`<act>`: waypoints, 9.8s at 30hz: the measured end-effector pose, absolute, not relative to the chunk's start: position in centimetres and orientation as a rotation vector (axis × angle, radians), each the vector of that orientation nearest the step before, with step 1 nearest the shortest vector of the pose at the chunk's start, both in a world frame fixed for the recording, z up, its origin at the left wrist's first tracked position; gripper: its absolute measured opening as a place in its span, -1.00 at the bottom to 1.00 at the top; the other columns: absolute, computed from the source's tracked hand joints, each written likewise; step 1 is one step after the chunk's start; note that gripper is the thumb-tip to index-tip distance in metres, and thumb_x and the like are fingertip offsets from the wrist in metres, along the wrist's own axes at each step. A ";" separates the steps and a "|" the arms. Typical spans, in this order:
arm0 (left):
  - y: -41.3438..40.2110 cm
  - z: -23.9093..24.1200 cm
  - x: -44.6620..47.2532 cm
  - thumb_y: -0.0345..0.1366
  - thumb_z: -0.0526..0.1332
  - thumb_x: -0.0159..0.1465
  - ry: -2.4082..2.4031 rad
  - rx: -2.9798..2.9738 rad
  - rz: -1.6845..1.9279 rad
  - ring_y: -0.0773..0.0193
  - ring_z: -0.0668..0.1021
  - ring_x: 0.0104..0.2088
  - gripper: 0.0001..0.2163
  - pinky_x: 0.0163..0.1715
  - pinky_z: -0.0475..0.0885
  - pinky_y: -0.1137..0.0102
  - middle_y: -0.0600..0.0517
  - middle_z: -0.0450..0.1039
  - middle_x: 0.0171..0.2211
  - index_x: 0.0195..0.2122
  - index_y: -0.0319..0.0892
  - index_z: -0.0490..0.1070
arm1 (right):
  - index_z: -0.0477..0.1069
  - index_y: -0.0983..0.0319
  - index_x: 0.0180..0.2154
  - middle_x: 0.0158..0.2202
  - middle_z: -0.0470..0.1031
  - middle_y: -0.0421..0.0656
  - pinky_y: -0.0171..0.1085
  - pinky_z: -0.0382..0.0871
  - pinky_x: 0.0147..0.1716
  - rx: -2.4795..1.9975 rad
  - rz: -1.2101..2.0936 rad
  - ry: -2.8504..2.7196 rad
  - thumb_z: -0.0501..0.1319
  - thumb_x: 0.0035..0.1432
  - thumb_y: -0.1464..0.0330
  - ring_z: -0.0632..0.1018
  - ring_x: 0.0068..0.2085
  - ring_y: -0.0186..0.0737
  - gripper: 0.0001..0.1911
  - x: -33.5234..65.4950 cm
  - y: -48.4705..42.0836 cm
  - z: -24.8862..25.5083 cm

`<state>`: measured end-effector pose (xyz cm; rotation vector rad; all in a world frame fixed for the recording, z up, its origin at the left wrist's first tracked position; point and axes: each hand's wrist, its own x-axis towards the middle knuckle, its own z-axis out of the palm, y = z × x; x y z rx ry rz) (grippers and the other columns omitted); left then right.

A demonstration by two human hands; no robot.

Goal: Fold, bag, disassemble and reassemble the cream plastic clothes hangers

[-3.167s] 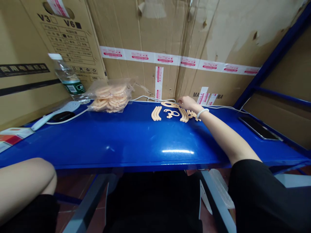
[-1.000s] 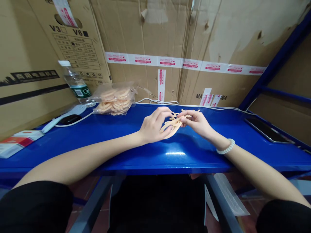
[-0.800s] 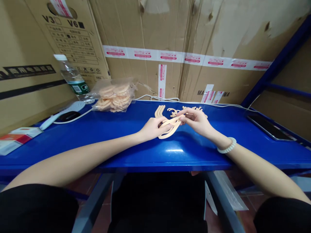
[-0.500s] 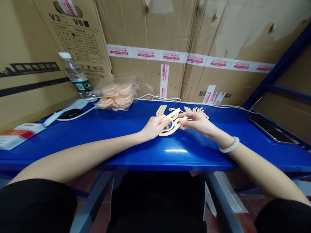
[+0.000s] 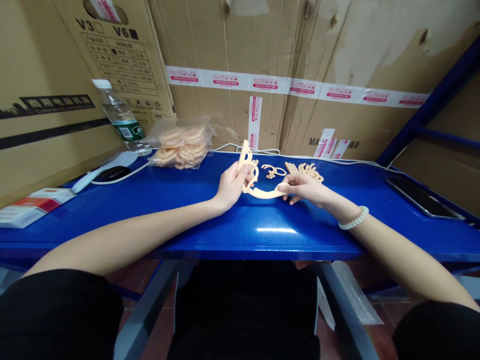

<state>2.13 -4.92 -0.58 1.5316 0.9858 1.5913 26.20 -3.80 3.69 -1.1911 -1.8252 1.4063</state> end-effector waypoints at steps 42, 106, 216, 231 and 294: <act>-5.1 0.2 1.8 0.12 0.39 0.23 0.528 1.425 0.761 0.22 0.61 -0.31 -0.53 -0.26 0.44 0.34 -0.11 0.61 -0.17 -0.26 -0.20 0.31 | 0.49 0.27 -0.39 -0.36 0.56 -0.17 -0.20 0.67 -0.28 -0.815 1.322 -1.710 0.66 -0.22 0.24 0.66 -0.33 -0.16 -0.54 25.7 -3.5 2.9; -4.4 0.3 1.8 -0.03 0.31 0.31 0.526 1.337 0.749 0.19 0.62 -0.46 -0.66 -0.47 0.47 0.38 -0.24 0.65 -0.28 -0.23 -0.26 0.40 | 0.46 0.28 0.19 -0.09 0.60 0.03 -0.06 0.51 -0.11 -1.067 0.025 -2.006 0.13 0.36 0.40 0.61 -0.22 -0.02 -0.59 31.4 -0.5 7.9; -6.1 1.3 2.8 -0.26 0.05 0.52 0.889 0.977 1.179 0.13 0.67 -0.48 -0.69 -0.37 0.60 0.28 -0.08 0.55 -0.50 -0.37 -0.26 0.36 | 0.49 0.30 0.00 -0.15 0.64 0.10 -0.05 0.44 -0.06 -1.242 -0.343 -2.561 0.24 0.36 0.41 0.63 -0.12 0.10 -0.80 29.1 1.1 1.8; -5.7 1.4 2.6 -0.34 0.06 0.44 0.857 0.915 1.178 0.14 0.66 -0.47 -0.77 -0.31 0.61 0.25 -0.11 0.56 -0.48 -0.36 -0.26 0.36 | 0.60 0.29 -0.09 -0.16 0.63 0.06 -0.10 0.45 -0.15 -1.277 -0.399 -2.634 0.20 0.41 0.33 0.60 -0.13 0.06 -0.78 29.2 0.5 2.9; -6.8 0.4 1.3 -0.28 0.04 0.46 1.329 2.982 0.891 0.17 0.51 -0.55 -0.74 -0.47 0.33 0.40 -0.14 0.52 -0.46 -0.23 -0.22 0.50 | 0.42 0.23 -0.31 -0.59 0.48 -0.22 -0.36 0.15 -0.71 -0.866 0.939 -2.265 0.14 0.41 0.03 0.36 -0.70 -0.36 -0.59 24.1 -6.9 3.3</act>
